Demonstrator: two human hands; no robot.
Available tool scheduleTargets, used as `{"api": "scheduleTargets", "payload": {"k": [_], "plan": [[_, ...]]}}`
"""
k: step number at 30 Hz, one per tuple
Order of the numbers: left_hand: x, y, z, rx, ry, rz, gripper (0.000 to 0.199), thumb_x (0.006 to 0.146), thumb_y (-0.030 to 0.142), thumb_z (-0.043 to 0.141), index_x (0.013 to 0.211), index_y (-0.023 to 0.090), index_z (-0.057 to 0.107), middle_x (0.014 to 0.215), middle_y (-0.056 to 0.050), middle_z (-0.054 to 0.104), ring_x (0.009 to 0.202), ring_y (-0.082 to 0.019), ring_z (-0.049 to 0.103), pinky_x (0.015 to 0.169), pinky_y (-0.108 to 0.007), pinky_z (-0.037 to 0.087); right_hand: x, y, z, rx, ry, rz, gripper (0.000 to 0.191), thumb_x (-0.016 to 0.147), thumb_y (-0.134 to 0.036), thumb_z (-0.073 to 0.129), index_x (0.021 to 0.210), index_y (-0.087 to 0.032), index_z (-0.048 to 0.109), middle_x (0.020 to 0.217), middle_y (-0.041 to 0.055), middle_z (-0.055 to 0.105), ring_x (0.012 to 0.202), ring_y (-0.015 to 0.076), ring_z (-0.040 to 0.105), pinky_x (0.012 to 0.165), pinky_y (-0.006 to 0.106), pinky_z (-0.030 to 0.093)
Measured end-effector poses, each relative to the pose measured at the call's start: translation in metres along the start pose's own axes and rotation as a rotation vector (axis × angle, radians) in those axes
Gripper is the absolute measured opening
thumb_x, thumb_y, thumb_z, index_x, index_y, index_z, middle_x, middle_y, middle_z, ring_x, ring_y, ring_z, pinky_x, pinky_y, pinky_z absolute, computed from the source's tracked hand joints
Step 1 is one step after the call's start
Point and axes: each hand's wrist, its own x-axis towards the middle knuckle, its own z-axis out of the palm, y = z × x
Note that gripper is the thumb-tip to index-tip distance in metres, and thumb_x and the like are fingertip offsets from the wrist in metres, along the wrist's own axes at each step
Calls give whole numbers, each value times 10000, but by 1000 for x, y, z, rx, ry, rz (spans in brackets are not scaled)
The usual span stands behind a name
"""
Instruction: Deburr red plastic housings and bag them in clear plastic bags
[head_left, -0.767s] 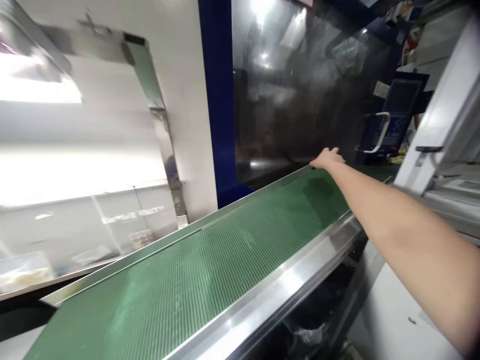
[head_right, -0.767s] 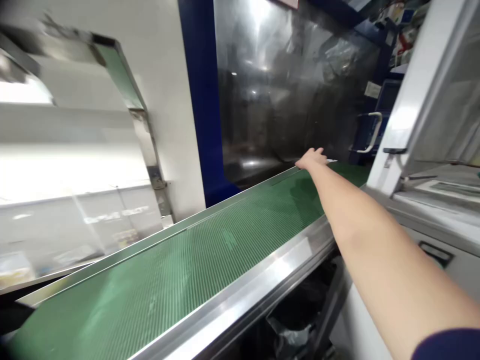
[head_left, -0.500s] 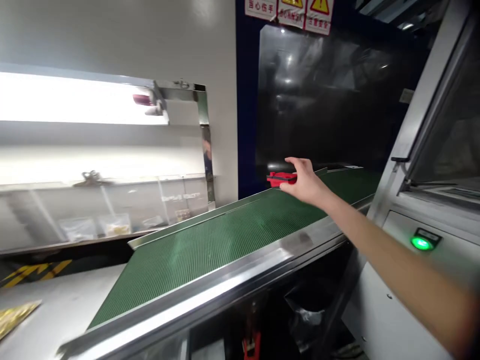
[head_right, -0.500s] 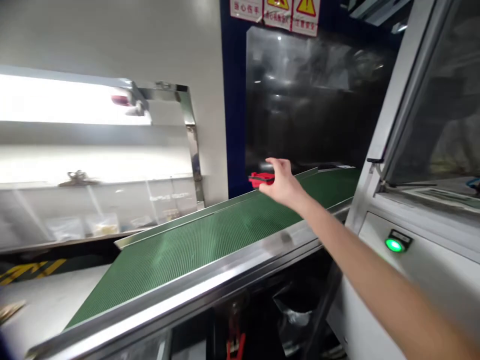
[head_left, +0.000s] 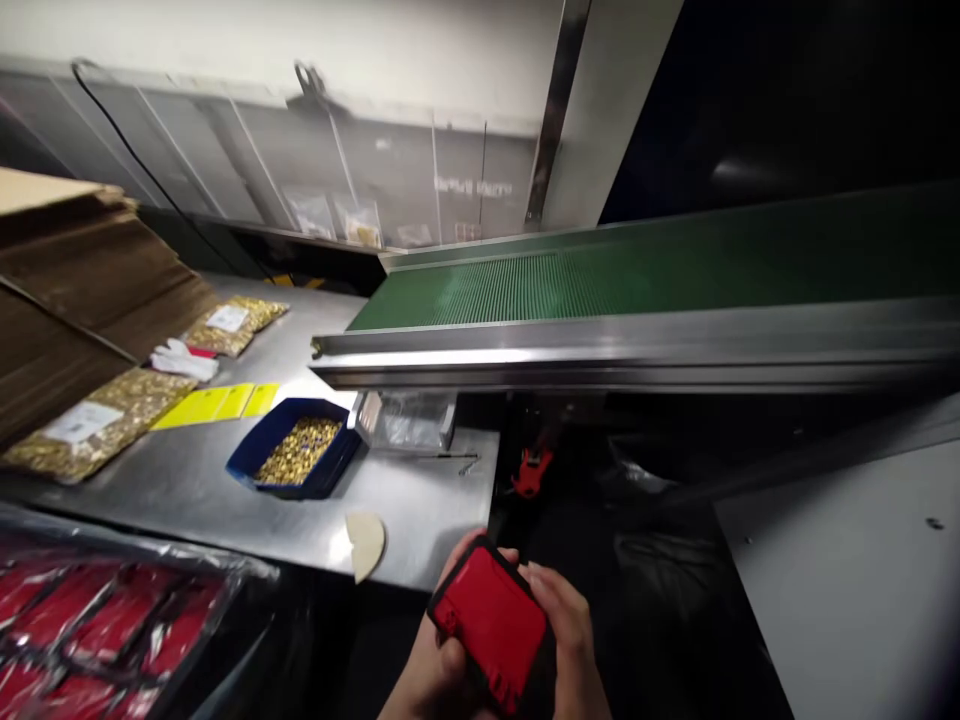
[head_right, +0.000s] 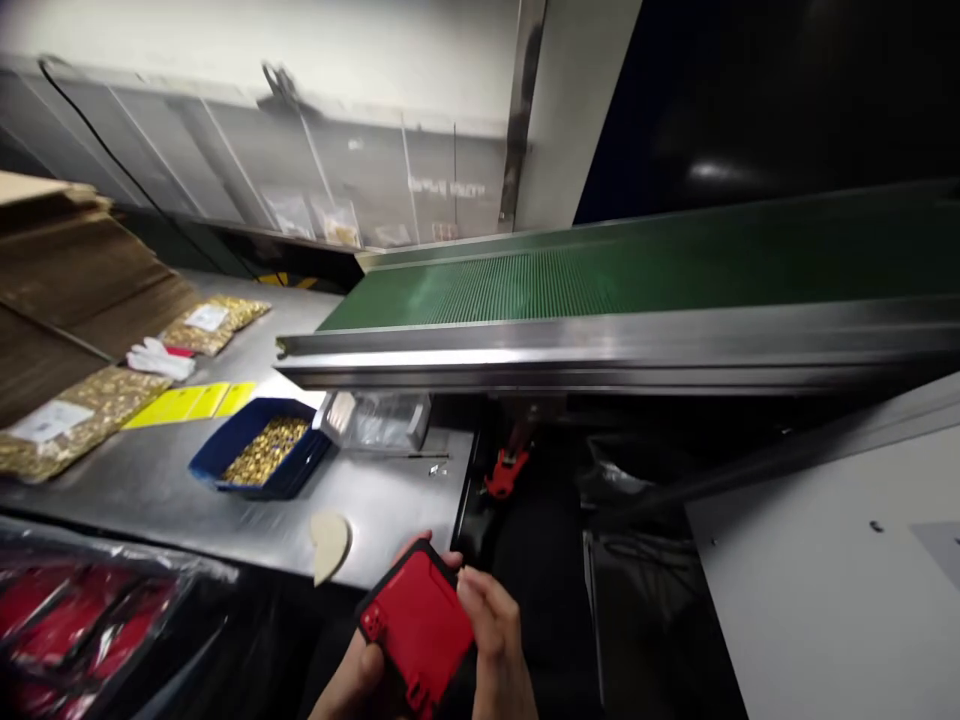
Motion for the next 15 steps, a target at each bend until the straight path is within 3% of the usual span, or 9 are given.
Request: {"api": "scheduleTargets", "payload": {"k": [4, 8, 11, 15], "plan": [[-26, -20, -9, -116, 77, -77, 998, 706, 735, 779, 1524, 343, 362, 1543, -157, 462, 1378, -418, 494, 1116, -595, 436, -22, 10, -9, 57, -183, 238, 1119, 667, -259, 899, 1570, -308, 241, 1516, 135, 484, 1364, 389, 538, 1120, 524, 505], [-23, -19, -14, 94, 83, -7, 1059, 590, 688, 891, 1470, 370, 395, 1506, -140, 490, 1300, -402, 558, 1067, -537, 498, -13, 19, -24, 102, -377, 300, 1151, 652, -261, 920, 1582, -328, 246, 1552, 123, 447, 1419, 373, 477, 1174, 551, 431], [-19, -7, -13, 484, 79, 59, 987, 582, 522, 968, 1416, 333, 475, 1427, -120, 537, 1270, -370, 573, 1061, -466, 516, -3, 28, -36, 173, -471, 284, 1140, 665, -463, 936, 1585, -325, 277, 1592, 122, 361, 1446, 369, 433, 1189, 527, 417], [-18, 5, -9, 898, 40, 223, 829, 740, 367, 900, 1442, 334, 461, 1427, -98, 494, 1306, -333, 538, 1094, -460, 495, 1, 33, -48, 271, -395, 306, 950, 785, -799, 660, 1546, -313, 363, 1567, 108, 380, 1423, 339, 452, 1192, 468, 416]]}}
